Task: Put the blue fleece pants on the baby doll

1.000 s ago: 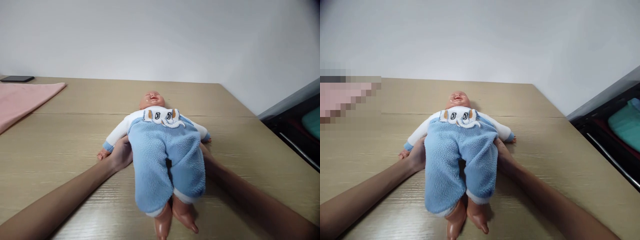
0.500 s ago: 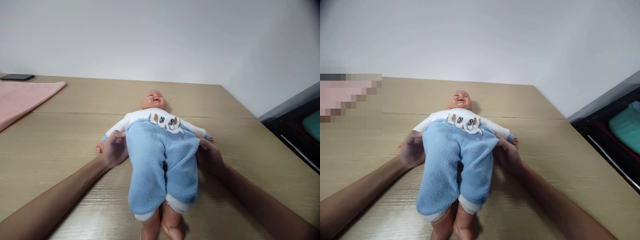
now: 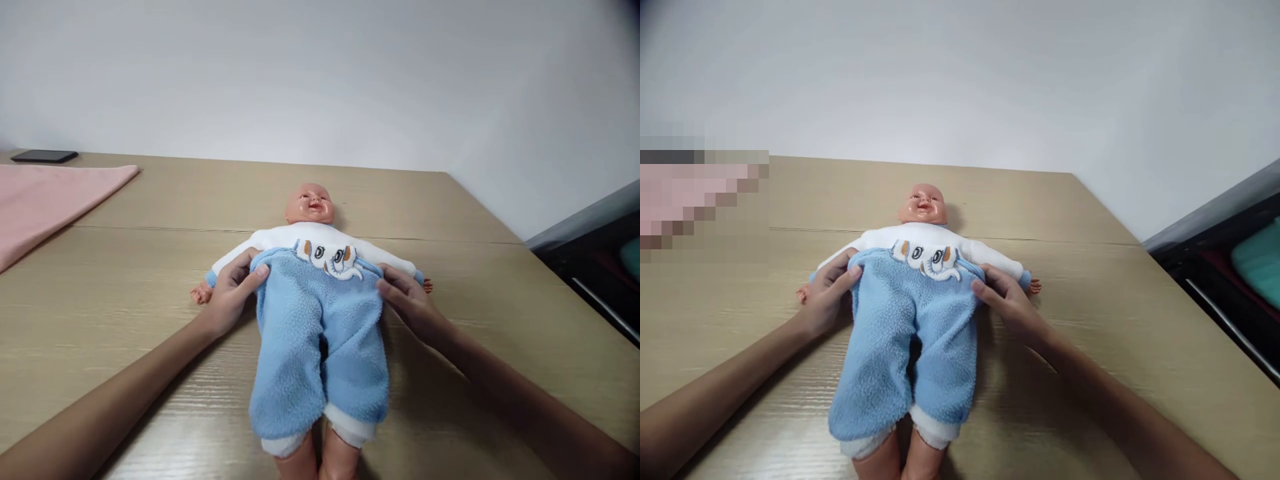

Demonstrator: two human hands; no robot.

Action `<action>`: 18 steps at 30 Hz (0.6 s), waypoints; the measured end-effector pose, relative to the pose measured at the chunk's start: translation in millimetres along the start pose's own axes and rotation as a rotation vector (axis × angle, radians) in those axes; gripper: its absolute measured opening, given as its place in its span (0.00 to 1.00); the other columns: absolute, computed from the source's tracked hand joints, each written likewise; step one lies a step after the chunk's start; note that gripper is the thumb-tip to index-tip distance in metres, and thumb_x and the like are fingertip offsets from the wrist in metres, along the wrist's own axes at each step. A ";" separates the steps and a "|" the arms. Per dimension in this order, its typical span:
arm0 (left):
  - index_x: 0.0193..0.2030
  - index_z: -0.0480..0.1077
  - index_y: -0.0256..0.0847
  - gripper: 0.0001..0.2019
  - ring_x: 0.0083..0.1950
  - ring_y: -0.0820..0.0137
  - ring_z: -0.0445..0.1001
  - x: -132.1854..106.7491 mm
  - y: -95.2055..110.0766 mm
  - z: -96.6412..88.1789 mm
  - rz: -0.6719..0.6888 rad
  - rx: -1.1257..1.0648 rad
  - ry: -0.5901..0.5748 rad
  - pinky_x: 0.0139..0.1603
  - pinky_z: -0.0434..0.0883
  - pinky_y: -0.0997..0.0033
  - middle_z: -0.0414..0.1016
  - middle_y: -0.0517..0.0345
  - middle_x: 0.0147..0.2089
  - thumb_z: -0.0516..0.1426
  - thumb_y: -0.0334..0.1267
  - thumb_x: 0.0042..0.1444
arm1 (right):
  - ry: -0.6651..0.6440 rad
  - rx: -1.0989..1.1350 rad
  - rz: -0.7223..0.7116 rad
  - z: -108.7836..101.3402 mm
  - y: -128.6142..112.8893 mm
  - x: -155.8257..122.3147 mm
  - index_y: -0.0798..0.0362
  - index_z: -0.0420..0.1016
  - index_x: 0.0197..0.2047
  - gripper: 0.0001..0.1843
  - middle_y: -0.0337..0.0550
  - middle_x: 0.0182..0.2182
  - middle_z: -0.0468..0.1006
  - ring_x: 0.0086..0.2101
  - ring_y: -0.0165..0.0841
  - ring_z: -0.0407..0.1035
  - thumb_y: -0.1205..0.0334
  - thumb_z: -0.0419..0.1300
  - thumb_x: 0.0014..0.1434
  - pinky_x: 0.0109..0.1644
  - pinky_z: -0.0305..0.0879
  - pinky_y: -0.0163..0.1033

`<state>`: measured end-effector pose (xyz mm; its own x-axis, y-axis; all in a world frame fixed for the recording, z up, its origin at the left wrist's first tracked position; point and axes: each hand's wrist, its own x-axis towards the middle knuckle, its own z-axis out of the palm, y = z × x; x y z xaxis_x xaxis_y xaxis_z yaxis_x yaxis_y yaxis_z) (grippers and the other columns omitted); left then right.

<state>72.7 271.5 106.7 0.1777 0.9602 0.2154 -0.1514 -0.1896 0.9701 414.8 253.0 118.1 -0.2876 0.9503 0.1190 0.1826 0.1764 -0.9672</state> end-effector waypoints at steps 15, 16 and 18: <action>0.50 0.67 0.47 0.13 0.53 0.66 0.74 7.1 -14.6 17.7 0.136 0.141 0.431 0.60 0.68 0.67 0.73 0.60 0.46 0.62 0.52 0.76 | 0.332 -0.385 -0.079 36.9 -40.7 57.0 0.45 0.73 0.60 0.20 0.51 0.63 0.77 0.58 0.48 0.72 0.50 0.64 0.68 0.66 0.67 0.58; 0.49 0.67 0.47 0.12 0.52 0.66 0.74 7.1 -16.2 17.5 0.144 0.118 0.434 0.60 0.68 0.67 0.73 0.60 0.46 0.61 0.51 0.76 | 0.308 -0.435 -0.142 41.4 -49.2 62.2 0.45 0.74 0.59 0.18 0.51 0.62 0.78 0.58 0.48 0.72 0.52 0.64 0.69 0.66 0.66 0.58; 0.47 0.68 0.46 0.12 0.46 0.66 0.72 6.7 -18.8 15.4 0.161 0.075 0.429 0.54 0.69 0.68 0.71 0.61 0.42 0.61 0.50 0.76 | 0.202 -0.536 -0.268 51.1 -66.7 77.2 0.46 0.77 0.55 0.12 0.50 0.57 0.81 0.58 0.48 0.72 0.54 0.62 0.71 0.67 0.65 0.57</action>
<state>91.8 278.3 91.6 -0.2632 0.9122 0.3140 -0.0700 -0.3427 0.9368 332.4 301.5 180.3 -0.2147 0.8757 0.4324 0.5898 0.4691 -0.6573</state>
